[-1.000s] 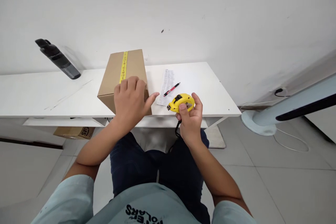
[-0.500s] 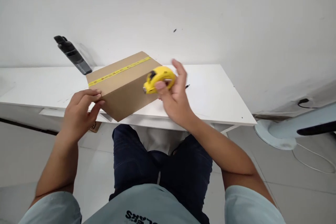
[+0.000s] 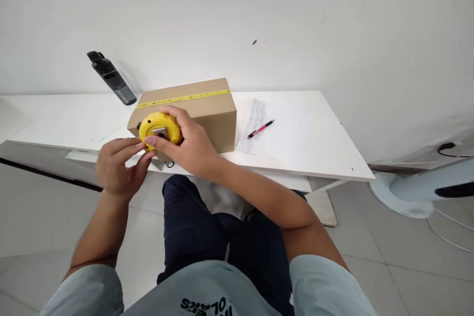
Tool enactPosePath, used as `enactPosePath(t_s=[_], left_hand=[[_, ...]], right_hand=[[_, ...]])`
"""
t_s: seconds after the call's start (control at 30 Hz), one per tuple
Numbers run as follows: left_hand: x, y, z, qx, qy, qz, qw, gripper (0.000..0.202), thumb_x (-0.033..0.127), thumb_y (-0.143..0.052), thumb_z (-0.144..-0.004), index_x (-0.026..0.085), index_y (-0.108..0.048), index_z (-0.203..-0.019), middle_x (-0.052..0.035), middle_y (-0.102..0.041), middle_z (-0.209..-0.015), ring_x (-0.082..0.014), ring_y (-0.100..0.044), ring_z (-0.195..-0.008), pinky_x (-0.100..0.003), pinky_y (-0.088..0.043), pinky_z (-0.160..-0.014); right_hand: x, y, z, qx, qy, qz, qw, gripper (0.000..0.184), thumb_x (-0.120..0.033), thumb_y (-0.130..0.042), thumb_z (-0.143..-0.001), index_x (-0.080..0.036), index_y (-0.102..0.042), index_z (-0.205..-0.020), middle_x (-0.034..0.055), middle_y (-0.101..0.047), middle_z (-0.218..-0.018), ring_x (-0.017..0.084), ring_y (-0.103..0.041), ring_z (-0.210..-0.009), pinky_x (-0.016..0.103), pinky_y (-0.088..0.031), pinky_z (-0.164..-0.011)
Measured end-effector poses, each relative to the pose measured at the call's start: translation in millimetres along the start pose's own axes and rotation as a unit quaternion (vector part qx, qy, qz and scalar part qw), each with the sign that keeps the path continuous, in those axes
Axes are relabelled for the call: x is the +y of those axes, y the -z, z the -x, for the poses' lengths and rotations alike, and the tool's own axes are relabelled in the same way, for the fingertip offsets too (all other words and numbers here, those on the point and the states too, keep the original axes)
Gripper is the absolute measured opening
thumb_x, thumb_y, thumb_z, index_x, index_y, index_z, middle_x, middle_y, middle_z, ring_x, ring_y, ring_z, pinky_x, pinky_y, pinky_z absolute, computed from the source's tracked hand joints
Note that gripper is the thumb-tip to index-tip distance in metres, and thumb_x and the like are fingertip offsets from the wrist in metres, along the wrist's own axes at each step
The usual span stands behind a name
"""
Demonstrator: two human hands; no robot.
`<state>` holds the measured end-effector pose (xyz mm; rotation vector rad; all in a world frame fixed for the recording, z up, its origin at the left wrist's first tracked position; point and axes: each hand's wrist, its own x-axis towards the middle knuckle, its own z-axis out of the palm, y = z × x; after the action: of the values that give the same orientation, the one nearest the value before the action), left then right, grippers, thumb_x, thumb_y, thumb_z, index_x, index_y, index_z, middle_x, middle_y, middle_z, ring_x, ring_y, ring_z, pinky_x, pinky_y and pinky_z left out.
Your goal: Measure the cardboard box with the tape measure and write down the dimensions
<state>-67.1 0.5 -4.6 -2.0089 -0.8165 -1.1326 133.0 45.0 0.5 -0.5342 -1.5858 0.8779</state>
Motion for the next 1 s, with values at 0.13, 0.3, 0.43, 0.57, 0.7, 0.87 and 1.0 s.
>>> enactPosePath(t_s=[0.13,0.3,0.43,0.57,0.7,0.87,1.0], left_hand=[[-11,-19.2,17,-0.002,-0.015,0.047,0.999,0.021,0.021,-0.081,-0.086,0.028,-0.067,-0.100,-0.0007,-0.081,-0.101,-0.0150,-0.069,-0.073,-0.036,-0.051,-0.085],[-52,-27.8,29,-0.001,0.070,-0.018,0.997,0.012,0.027,-0.077,-0.089,0.026,-0.066,-0.094,-0.0030,-0.081,-0.094,-0.0170,-0.066,-0.073,-0.041,-0.048,-0.089],[-104,-14.6,35,-0.001,0.170,-0.161,0.972,0.016,0.034,-0.068,-0.095,0.022,-0.075,-0.101,-0.0074,-0.081,-0.098,-0.0200,-0.068,-0.086,-0.041,-0.049,-0.088],[-120,-7.0,39,0.012,0.252,-0.089,0.964,0.024,0.041,-0.066,-0.098,0.021,-0.079,-0.100,-0.0053,-0.080,-0.096,-0.0173,-0.070,-0.086,-0.036,-0.055,-0.082],[-100,-8.0,29,0.022,0.266,0.006,0.964,0.022,0.038,-0.070,-0.098,0.020,-0.079,-0.104,-0.0058,-0.077,-0.099,-0.0179,-0.072,-0.093,-0.035,-0.058,-0.084],[-75,-13.6,9,-0.033,0.210,0.091,0.973,0.031,0.035,-0.061,-0.103,0.014,-0.076,-0.119,-0.0122,-0.073,-0.114,-0.0203,-0.070,-0.108,-0.038,-0.057,-0.094],[-71,-15.1,6,-0.033,0.202,0.090,0.975,0.029,0.034,-0.067,-0.099,0.015,-0.076,-0.118,-0.0112,-0.073,-0.111,-0.0176,-0.069,-0.097,-0.036,-0.058,-0.091]], right_hand=[[-8,16,11,0.013,0.017,0.062,0.998,0.057,-0.055,-0.080,-0.085,-0.028,-0.062,-0.133,0.0058,-0.071,-0.127,0.024,-0.071,-0.110,0.041,-0.060,-0.101],[0,69,9,0.056,0.059,0.109,0.991,0.058,-0.055,-0.083,-0.083,-0.032,-0.065,-0.134,0.0063,-0.069,-0.131,0.026,-0.071,-0.112,0.046,-0.063,-0.097],[28,146,-7,0.158,0.086,0.099,0.979,0.067,-0.056,-0.085,-0.081,-0.037,-0.061,-0.140,0.0058,-0.065,-0.136,0.028,-0.068,-0.123,0.046,-0.064,-0.096],[60,193,-12,0.197,0.077,0.095,0.973,0.062,-0.057,-0.084,-0.082,-0.036,-0.064,-0.136,0.0051,-0.069,-0.123,0.028,-0.070,-0.118,0.048,-0.065,-0.093],[73,189,-8,0.195,0.053,0.092,0.975,0.063,-0.057,-0.082,-0.082,-0.036,-0.064,-0.139,0.0050,-0.071,-0.122,0.028,-0.071,-0.115,0.051,-0.065,-0.093],[67,167,-13,0.168,0.038,0.107,0.979,0.064,-0.055,-0.079,-0.086,-0.038,-0.060,-0.144,0.0042,-0.069,-0.133,0.029,-0.066,-0.127,0.052,-0.062,-0.102],[65,165,-13,0.159,0.039,0.115,0.980,0.064,-0.057,-0.076,-0.088,-0.038,-0.058,-0.146,0.0042,-0.068,-0.134,0.030,-0.063,-0.133,0.055,-0.059,-0.107]])
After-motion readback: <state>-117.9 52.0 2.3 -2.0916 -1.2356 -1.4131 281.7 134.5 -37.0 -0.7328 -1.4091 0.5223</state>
